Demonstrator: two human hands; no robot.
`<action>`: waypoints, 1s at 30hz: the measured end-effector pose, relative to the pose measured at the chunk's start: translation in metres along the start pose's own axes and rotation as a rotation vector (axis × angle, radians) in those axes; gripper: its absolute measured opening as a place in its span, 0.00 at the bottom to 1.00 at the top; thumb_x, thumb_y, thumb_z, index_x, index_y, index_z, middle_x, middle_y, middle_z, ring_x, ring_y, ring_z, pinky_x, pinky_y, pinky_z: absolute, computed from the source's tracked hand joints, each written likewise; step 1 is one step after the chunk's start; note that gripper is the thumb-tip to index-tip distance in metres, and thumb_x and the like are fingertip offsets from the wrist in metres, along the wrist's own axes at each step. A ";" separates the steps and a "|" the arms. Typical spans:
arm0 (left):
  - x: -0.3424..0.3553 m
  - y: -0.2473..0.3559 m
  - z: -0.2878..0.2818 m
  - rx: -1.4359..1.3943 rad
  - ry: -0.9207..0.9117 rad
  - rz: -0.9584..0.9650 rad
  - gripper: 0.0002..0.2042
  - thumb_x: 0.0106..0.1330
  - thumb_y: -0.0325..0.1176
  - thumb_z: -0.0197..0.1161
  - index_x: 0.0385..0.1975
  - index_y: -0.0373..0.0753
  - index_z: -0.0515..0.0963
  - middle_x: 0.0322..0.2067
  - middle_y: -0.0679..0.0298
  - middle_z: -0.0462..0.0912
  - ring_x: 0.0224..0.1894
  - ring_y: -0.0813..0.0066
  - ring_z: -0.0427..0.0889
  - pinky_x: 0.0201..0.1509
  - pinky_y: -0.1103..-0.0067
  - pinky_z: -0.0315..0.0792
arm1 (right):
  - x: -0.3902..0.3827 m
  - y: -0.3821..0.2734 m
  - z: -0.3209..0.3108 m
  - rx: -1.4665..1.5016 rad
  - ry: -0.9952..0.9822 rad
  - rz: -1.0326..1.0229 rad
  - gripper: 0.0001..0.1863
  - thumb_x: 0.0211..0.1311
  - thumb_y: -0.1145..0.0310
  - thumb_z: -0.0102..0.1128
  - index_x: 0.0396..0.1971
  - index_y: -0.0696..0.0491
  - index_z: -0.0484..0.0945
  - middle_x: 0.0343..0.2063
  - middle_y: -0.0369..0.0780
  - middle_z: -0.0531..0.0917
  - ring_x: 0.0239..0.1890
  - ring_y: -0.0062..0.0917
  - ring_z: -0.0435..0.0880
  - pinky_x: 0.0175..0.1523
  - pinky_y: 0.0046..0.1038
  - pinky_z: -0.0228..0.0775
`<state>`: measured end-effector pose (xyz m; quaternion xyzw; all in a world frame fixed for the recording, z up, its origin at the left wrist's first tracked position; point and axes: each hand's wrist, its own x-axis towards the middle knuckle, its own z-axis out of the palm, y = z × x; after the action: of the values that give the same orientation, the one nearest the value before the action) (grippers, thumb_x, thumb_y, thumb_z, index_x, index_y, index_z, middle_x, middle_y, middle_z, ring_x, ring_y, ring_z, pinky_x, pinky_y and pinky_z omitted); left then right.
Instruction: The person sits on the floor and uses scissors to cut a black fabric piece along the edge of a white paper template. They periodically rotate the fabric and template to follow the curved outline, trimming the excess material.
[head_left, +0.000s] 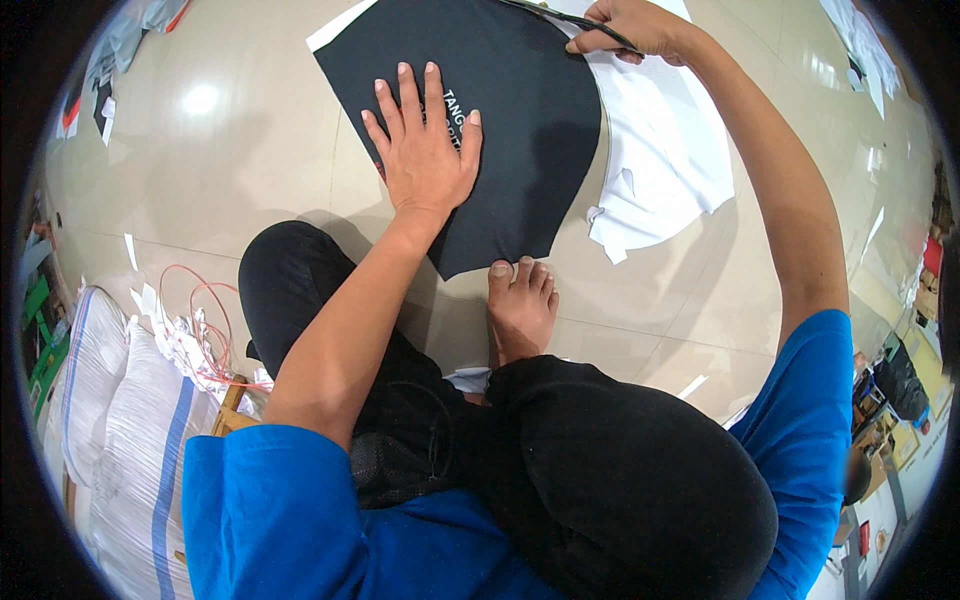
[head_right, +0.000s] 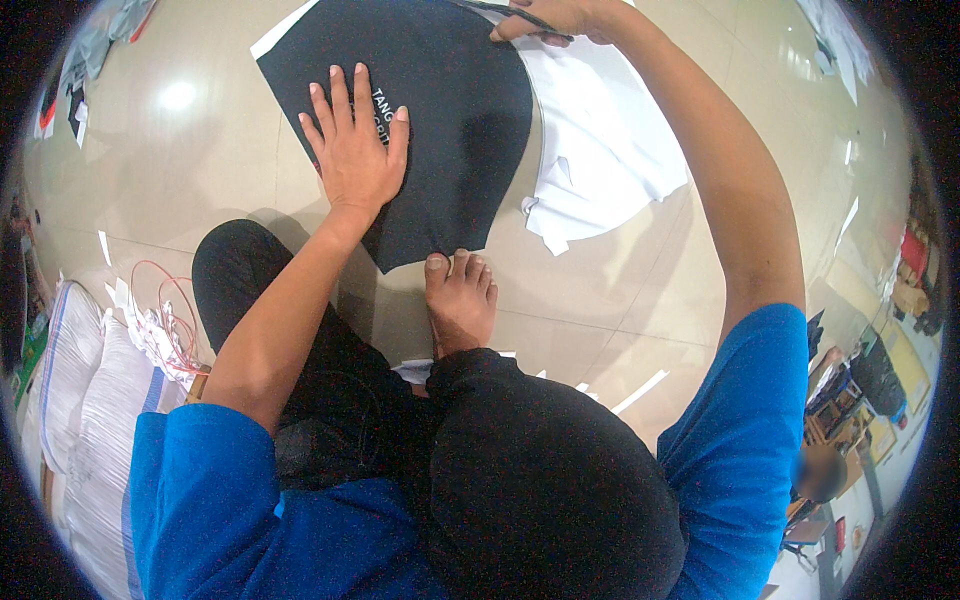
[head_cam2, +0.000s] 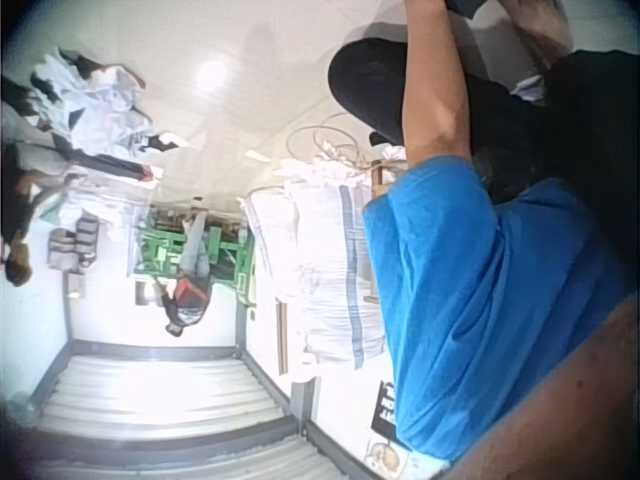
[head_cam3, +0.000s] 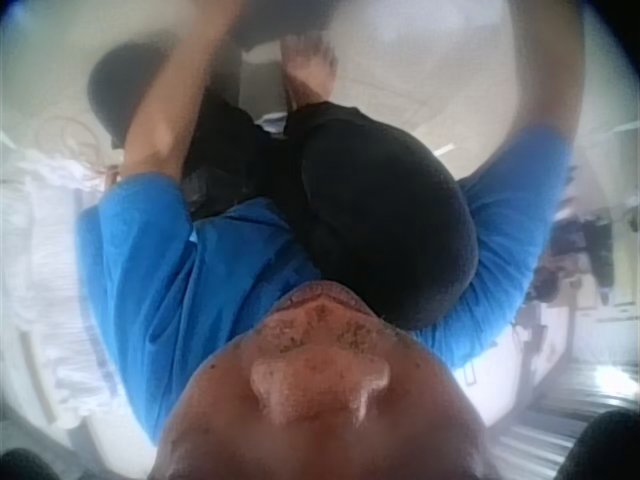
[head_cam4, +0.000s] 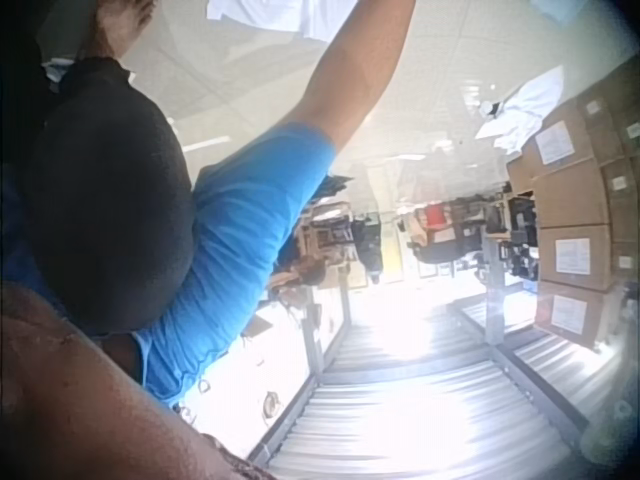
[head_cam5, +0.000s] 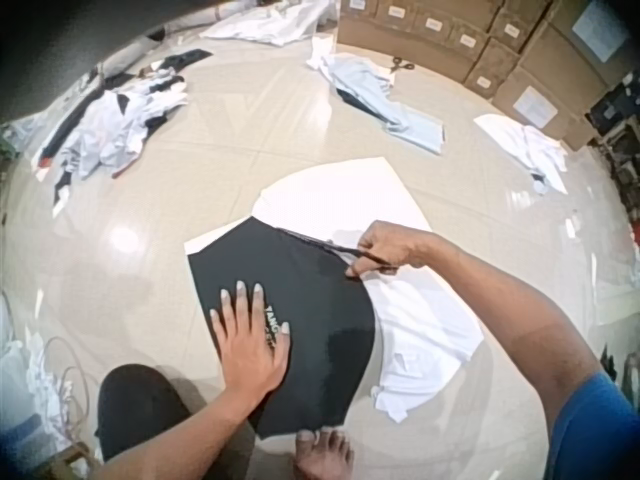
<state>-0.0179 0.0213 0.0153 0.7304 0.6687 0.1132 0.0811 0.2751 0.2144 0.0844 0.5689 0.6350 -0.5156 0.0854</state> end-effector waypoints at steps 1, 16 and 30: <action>0.000 0.001 -0.001 0.000 -0.003 -0.003 0.39 0.81 0.58 0.51 0.85 0.41 0.58 0.84 0.44 0.53 0.87 0.34 0.44 0.86 0.39 0.36 | -0.001 0.000 0.000 -0.013 0.002 0.002 0.21 0.58 0.53 0.84 0.23 0.53 0.85 0.18 0.34 0.77 0.20 0.21 0.71 0.25 0.29 0.58; 0.000 0.000 0.000 0.012 -0.002 -0.006 0.39 0.81 0.58 0.50 0.85 0.41 0.58 0.84 0.43 0.54 0.87 0.34 0.45 0.86 0.40 0.37 | 0.004 -0.026 0.007 0.051 0.018 -0.010 0.25 0.58 0.46 0.83 0.22 0.55 0.85 0.16 0.35 0.77 0.19 0.22 0.72 0.24 0.29 0.57; -0.001 -0.002 0.001 0.004 0.012 0.004 0.39 0.81 0.58 0.50 0.85 0.41 0.58 0.84 0.43 0.54 0.87 0.34 0.45 0.86 0.39 0.37 | 0.010 -0.020 0.011 0.095 0.005 -0.050 0.21 0.60 0.54 0.82 0.19 0.50 0.81 0.15 0.32 0.75 0.18 0.20 0.70 0.23 0.28 0.56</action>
<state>-0.0195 0.0201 0.0138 0.7313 0.6678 0.1165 0.0751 0.2502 0.2156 0.0838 0.5575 0.6241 -0.5457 0.0435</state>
